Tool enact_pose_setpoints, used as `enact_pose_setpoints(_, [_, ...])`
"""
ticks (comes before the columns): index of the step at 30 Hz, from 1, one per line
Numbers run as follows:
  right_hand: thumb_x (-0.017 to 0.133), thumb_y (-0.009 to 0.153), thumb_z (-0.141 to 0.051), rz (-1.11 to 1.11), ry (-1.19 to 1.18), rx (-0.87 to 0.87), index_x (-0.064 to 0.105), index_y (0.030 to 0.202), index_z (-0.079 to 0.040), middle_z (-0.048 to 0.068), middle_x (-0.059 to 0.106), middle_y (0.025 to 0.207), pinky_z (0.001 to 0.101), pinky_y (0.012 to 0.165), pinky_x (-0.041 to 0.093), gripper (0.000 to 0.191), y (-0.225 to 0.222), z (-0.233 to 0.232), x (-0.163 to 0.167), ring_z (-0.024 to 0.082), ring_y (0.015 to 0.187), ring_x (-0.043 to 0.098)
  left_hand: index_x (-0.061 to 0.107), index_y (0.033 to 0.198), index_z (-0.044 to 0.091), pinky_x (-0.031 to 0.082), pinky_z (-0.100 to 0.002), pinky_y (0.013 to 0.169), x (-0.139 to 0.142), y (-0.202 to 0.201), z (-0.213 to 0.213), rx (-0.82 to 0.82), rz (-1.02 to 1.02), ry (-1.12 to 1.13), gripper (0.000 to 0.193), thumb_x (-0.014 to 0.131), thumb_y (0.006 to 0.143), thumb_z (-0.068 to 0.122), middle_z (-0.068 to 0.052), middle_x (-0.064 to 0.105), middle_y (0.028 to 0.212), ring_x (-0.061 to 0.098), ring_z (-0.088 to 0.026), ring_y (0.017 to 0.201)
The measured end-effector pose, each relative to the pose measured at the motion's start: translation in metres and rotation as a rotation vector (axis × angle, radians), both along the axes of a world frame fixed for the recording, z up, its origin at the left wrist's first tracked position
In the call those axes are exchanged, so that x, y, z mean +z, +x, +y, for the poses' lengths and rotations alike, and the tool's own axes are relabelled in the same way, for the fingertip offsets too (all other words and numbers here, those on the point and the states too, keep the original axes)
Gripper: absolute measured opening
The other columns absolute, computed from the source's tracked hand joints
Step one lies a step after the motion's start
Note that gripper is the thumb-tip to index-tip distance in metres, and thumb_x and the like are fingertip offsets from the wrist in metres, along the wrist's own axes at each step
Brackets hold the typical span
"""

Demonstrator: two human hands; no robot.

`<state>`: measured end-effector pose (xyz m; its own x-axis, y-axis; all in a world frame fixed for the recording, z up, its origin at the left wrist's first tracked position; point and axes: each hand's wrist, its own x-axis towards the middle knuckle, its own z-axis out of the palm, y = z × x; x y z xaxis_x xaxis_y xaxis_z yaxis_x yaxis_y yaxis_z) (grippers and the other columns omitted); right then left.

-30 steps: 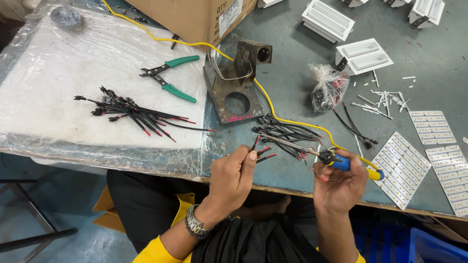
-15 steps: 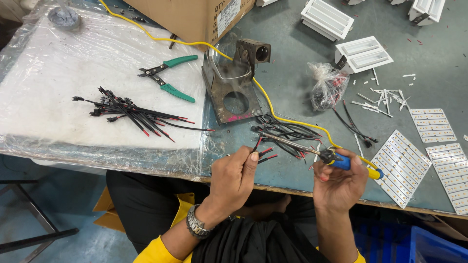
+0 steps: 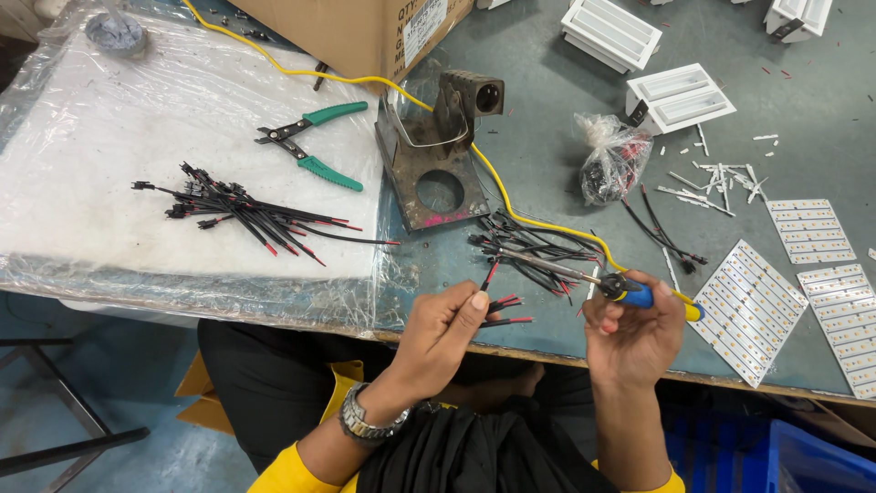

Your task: The person strips insulation from the ends of black wires with red conductors using wire cutters, then applies flux from a small tin to the exposed strands. The person then uses a soldering iron to tin the wire ends. Finished wires are placed on the table.

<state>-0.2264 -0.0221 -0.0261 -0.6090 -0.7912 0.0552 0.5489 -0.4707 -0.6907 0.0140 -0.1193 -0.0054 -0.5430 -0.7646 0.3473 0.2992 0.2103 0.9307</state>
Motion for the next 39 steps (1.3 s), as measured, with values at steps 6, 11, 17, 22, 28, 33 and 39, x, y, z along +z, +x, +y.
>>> enact_pose_setpoints(6, [0.054, 0.107, -0.031, -0.012, -0.007, 0.048, 0.074, 0.110, -0.003, 0.010, 0.064, 0.074, 0.0277, 0.057, 0.035, 0.034, 0.005, 0.000, 0.004, 0.016, 0.059, 0.050, 0.056, 0.080, 0.002, 0.033, -0.024, 0.051, -0.004, 0.001, -0.002, -0.106, -0.067, 0.217, 0.043, 0.049, 0.109, 0.032, 0.002, 0.055, 0.068, 0.039, -0.002, 0.059])
enact_pose_setpoints(11, [0.054, 0.108, -0.030, 0.000, -0.020, 0.068, 0.074, 0.111, -0.003, 0.010, 0.064, 0.074, 0.0279, 0.057, 0.036, 0.034, 0.007, 0.000, 0.005, 0.016, 0.059, 0.051, 0.056, 0.080, 0.002, 0.032, -0.023, 0.051, -0.005, -0.001, -0.002, -0.153, -0.027, 0.277, 0.043, 0.050, 0.109, 0.033, 0.000, 0.060, 0.074, 0.039, -0.002, 0.060])
enact_pose_setpoints(17, [0.054, 0.107, -0.031, 0.002, -0.007, 0.050, 0.074, 0.110, -0.002, 0.010, 0.064, 0.074, 0.0280, 0.057, 0.036, 0.035, 0.008, 0.001, 0.005, 0.016, 0.059, 0.051, 0.056, 0.080, 0.002, 0.034, -0.022, 0.052, -0.010, -0.001, -0.002, -0.170, -0.014, 0.299, 0.043, 0.050, 0.109, 0.034, 0.000, 0.061, 0.075, 0.040, -0.001, 0.062])
enact_pose_setpoints(22, [0.054, 0.107, -0.031, -0.027, -0.021, 0.052, 0.073, 0.111, -0.002, 0.011, 0.065, 0.076, 0.0277, 0.057, 0.036, 0.035, 0.005, 0.000, 0.003, 0.017, 0.061, 0.052, 0.054, 0.081, 0.002, 0.034, -0.022, 0.053, -0.015, -0.001, -0.001, -0.186, 0.013, 0.322, 0.043, 0.052, 0.111, 0.032, 0.000, 0.054, 0.075, 0.040, -0.001, 0.064])
enact_pose_setpoints(28, [0.054, 0.107, -0.030, -0.023, -0.027, 0.058, 0.073, 0.111, -0.001, 0.011, 0.064, 0.076, 0.0275, 0.057, 0.037, 0.035, 0.004, 0.000, 0.002, 0.017, 0.061, 0.051, 0.056, 0.082, 0.002, 0.033, -0.021, 0.051, -0.012, 0.000, 0.000, -0.184, -0.004, 0.331, 0.041, 0.050, 0.108, 0.033, 0.000, 0.062, 0.077, 0.040, -0.001, 0.061])
enact_pose_setpoints(33, [0.054, 0.107, -0.030, -0.017, -0.013, 0.057, 0.073, 0.111, -0.002, 0.011, 0.064, 0.075, 0.0278, 0.057, 0.037, 0.035, 0.006, 0.001, 0.003, 0.017, 0.059, 0.051, 0.056, 0.082, 0.002, 0.034, -0.021, 0.052, -0.012, 0.000, -0.001, -0.178, -0.007, 0.319, 0.043, 0.049, 0.109, 0.034, 0.000, 0.061, 0.077, 0.041, -0.001, 0.062])
enact_pose_setpoints(39, [0.053, 0.107, -0.030, -0.006, -0.013, 0.058, 0.073, 0.110, -0.002, 0.011, 0.064, 0.076, 0.0281, 0.058, 0.037, 0.035, 0.007, 0.000, 0.004, 0.017, 0.060, 0.052, 0.056, 0.081, 0.003, 0.034, -0.021, 0.052, -0.015, 0.000, -0.001, -0.186, 0.005, 0.313, 0.043, 0.049, 0.110, 0.035, 0.000, 0.060, 0.076, 0.041, -0.002, 0.061])
